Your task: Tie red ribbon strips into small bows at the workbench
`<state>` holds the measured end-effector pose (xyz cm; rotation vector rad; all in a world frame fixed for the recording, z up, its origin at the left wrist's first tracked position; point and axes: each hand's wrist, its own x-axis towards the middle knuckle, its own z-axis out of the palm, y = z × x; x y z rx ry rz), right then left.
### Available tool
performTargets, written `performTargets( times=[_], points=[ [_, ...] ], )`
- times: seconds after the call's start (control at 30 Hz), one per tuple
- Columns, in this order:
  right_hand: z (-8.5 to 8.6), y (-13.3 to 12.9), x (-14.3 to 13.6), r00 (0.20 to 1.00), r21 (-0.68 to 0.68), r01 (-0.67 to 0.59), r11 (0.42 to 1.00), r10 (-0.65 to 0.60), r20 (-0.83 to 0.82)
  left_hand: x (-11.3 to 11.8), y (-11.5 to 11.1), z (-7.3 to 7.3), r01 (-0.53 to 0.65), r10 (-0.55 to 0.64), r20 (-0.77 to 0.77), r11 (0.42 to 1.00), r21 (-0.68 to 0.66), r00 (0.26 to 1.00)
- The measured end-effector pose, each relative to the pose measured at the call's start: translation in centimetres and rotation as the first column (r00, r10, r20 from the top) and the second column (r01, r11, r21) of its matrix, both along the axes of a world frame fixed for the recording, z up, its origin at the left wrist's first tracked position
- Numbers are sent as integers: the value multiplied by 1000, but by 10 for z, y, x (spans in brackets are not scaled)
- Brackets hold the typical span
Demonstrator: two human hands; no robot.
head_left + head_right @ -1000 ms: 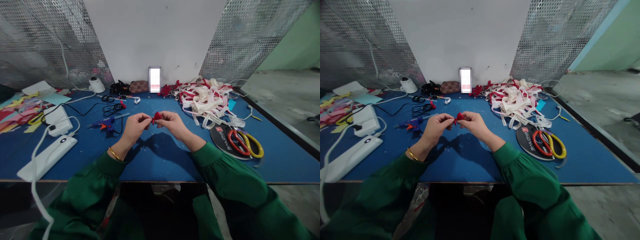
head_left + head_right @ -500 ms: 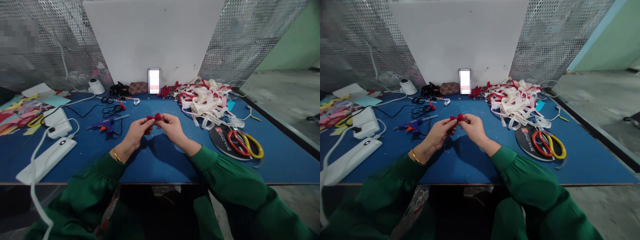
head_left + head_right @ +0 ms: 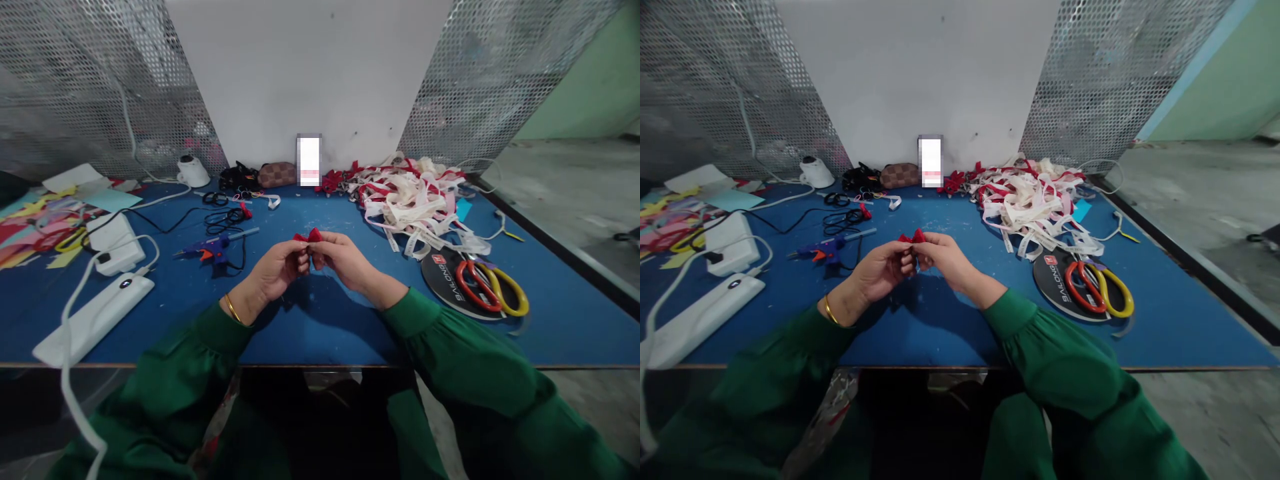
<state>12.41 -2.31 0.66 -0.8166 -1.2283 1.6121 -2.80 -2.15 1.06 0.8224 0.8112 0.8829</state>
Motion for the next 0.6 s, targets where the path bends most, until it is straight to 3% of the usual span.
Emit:
performTargets(
  times=[0.1,0.2,0.6],
  points=[
    [-1,0,-1,986,-162,-55,985,27,-165,1,-1,2,27,-23,58,998,-60,998],
    [-3,0,-2,964,-233,-87,969,23,-264,3,-2,3,13,-4,114,997,-74,994],
    [1,-6,-6,935,-269,-28,963,-70,-347,6,-2,0,10,-2,182,999,-42,983]
  ],
)
